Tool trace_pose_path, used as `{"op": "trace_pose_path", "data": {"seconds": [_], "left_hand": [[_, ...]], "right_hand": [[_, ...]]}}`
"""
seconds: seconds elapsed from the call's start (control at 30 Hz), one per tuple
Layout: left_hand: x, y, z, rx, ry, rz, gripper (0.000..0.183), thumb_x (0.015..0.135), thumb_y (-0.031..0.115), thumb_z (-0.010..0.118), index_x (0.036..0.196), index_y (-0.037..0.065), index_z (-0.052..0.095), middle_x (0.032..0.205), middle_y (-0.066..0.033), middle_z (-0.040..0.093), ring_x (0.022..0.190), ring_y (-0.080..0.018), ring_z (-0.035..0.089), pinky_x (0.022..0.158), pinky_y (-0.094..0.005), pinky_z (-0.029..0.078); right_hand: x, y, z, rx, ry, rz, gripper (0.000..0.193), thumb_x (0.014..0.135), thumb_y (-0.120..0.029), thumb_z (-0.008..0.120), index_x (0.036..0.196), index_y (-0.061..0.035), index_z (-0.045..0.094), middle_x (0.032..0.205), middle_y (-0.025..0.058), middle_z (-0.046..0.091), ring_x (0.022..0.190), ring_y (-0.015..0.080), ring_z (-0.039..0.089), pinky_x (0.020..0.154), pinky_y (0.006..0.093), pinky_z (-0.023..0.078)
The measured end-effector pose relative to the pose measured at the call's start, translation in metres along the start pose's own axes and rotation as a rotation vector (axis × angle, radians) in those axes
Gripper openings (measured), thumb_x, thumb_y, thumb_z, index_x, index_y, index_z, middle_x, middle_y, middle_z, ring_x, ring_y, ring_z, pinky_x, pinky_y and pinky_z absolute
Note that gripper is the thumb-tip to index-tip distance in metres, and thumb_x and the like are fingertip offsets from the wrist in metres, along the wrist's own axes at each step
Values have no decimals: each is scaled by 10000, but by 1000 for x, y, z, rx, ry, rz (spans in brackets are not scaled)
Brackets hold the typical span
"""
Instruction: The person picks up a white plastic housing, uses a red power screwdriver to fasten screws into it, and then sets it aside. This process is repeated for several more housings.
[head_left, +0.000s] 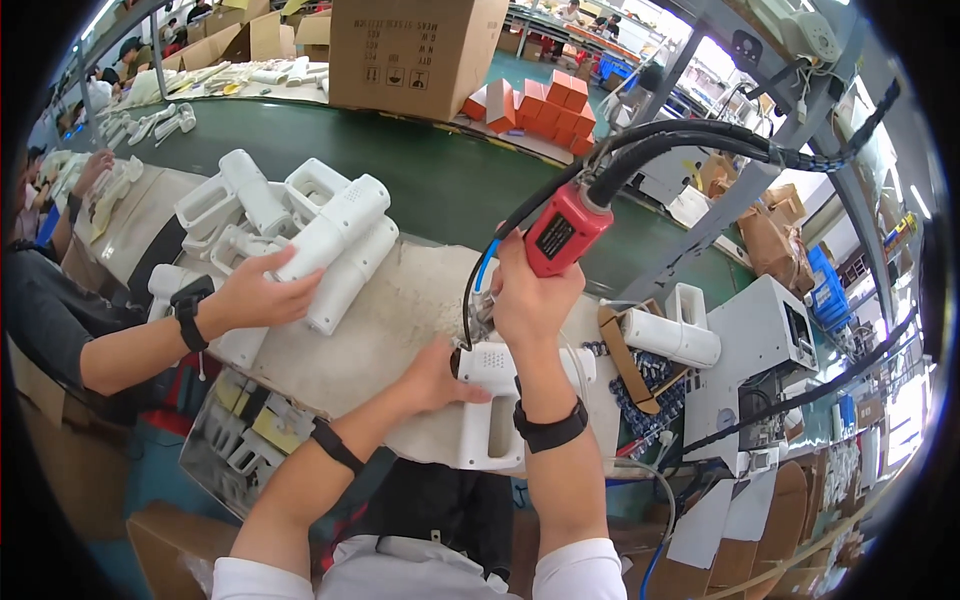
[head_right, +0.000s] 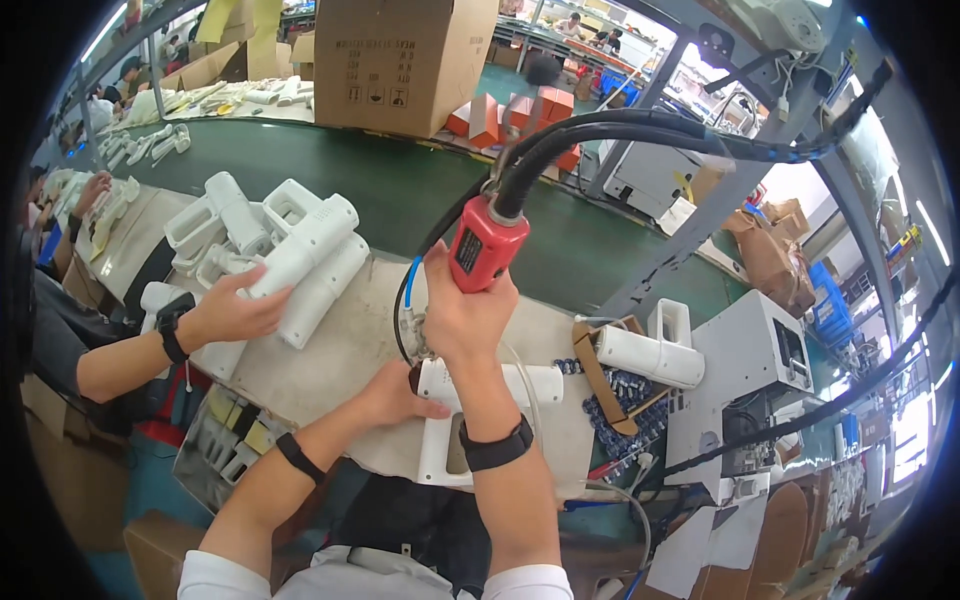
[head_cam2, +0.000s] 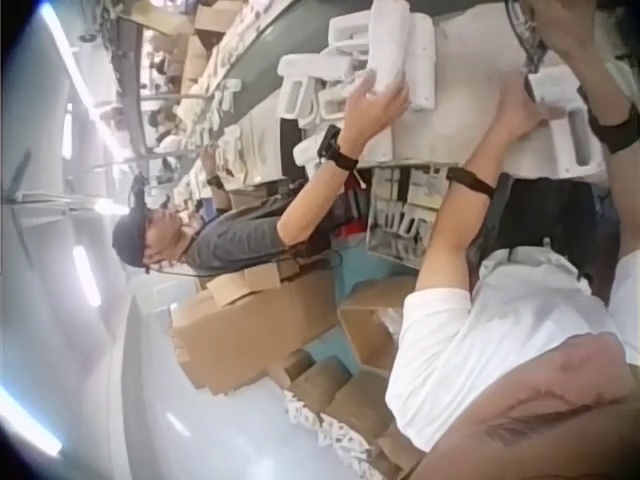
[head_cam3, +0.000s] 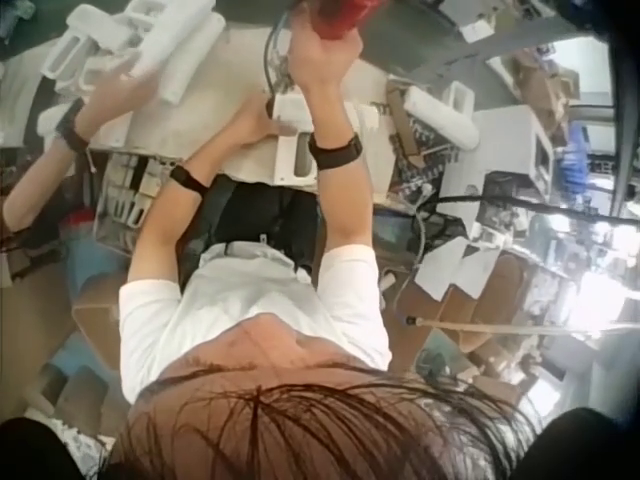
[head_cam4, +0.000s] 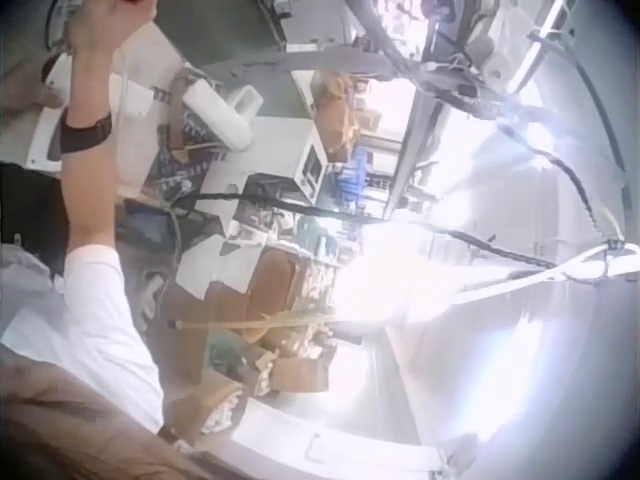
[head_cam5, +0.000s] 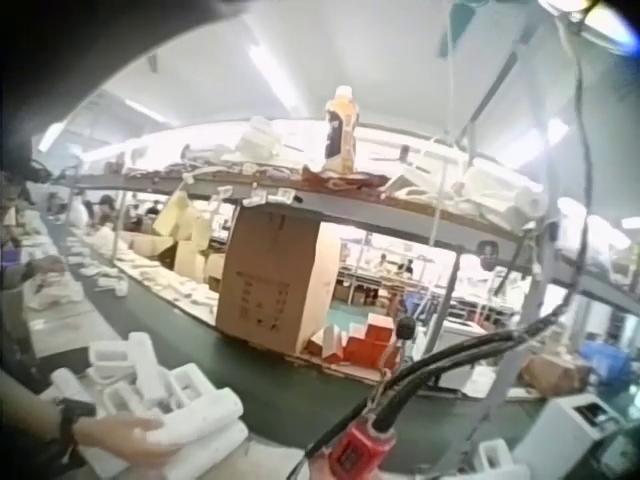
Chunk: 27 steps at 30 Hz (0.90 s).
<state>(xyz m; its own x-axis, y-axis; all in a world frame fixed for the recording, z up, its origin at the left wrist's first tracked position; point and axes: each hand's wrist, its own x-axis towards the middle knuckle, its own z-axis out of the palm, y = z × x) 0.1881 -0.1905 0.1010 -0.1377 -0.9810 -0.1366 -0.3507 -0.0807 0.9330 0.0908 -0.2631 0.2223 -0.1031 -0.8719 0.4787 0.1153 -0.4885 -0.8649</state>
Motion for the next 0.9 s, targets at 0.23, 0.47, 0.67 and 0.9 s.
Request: {"op": "trace_pose_path", "data": {"seconds": [0.23, 0.47, 0.67, 0.9], "left_hand": [[3, -14, 14, -100, 47, -70, 876, 577, 312, 917, 1287, -13, 520, 1125, -186, 651, 1045, -302, 630, 925, -383, 486], [6, -17, 16, 8, 51, 5, 1145, 588, 422, 892, 1455, -48, 310, 1425, -252, 437, 1317, -345, 443, 1096, -382, 358], [7, -22, 21, -33, 62, 100, 1175, 556, 368, 918, 1461, -48, 295, 1453, -227, 409, 1354, -338, 394, 1127, -387, 318], [2, -8, 19, -153, -4, 147, 940, 587, 198, 919, 1395, 67, 456, 1319, -90, 572, 1205, -228, 532, 1058, -350, 394]], "right_hand": [[-9, -5, -6, -27, -52, -69, 136, 891, -97, 685, 860, -1, 594, 588, 20, 568, 466, 81, 515, 429, 232, 387], [-19, -90, -24, 117, -56, -162, 101, 930, -79, 626, 916, 12, 584, 568, 36, 550, 431, 95, 495, 405, 228, 355], [-23, -48, -17, 16, -48, -115, 123, 900, -95, 678, 885, 2, 604, 590, 23, 567, 463, 94, 523, 434, 233, 388], [-34, -25, -6, -74, -139, -43, 186, 887, -150, 706, 843, 1, 607, 608, 1, 568, 522, 67, 524, 477, 233, 394]]}}
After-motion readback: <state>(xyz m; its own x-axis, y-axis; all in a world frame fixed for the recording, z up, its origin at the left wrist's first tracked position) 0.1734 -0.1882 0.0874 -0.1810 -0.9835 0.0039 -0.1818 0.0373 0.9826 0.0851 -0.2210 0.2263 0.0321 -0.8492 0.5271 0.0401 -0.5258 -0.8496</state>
